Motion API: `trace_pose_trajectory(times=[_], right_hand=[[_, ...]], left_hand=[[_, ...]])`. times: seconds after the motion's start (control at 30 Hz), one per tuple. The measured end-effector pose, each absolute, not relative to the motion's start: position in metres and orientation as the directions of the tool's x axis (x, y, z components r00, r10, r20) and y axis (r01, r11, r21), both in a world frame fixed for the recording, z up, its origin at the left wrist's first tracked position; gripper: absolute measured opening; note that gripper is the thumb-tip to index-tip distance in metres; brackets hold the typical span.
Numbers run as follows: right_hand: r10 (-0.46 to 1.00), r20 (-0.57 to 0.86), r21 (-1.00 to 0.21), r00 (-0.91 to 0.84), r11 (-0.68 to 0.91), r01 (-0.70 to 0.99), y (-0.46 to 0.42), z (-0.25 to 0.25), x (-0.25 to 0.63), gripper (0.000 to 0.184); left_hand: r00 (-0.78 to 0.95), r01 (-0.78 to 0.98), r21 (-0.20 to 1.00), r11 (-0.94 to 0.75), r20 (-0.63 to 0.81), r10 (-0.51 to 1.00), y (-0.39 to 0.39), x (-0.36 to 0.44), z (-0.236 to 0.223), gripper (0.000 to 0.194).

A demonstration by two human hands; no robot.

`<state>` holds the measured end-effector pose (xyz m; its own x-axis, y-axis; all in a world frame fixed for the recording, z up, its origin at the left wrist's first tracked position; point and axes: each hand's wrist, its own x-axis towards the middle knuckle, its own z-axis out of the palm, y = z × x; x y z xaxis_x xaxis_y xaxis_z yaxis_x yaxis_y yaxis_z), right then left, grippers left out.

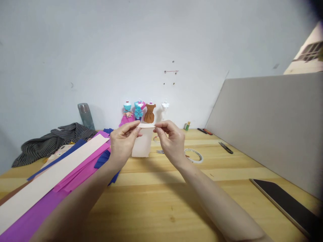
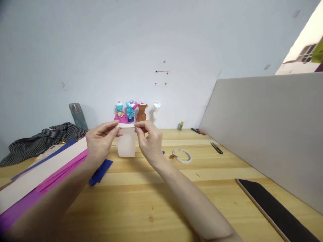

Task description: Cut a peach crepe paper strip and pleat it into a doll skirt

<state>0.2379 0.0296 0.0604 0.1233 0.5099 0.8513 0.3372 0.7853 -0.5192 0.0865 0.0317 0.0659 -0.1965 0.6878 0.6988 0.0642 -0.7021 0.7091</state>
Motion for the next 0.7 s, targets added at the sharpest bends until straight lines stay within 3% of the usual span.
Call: trace_pose_trajectory(times=[0.47, 0.7], right_hand=[[0.558, 0.817, -0.576, 0.148, 0.772, 0.27, 0.0301, 0.0595, 0.2365, 0.006], [0.542, 0.83, -0.555, 0.132, 0.782, 0.282, 0.0309, 0.0593, 0.2386, 0.005]], left_hand=[[-0.16, -0.003, 0.709, -0.706, 0.696, 0.7, 0.0331, 0.0865, 0.0653, 0.025], [-0.156, 0.064, 0.701, -0.71, 0.71, 0.687, 0.0343, 0.0837, 0.0645, 0.022]])
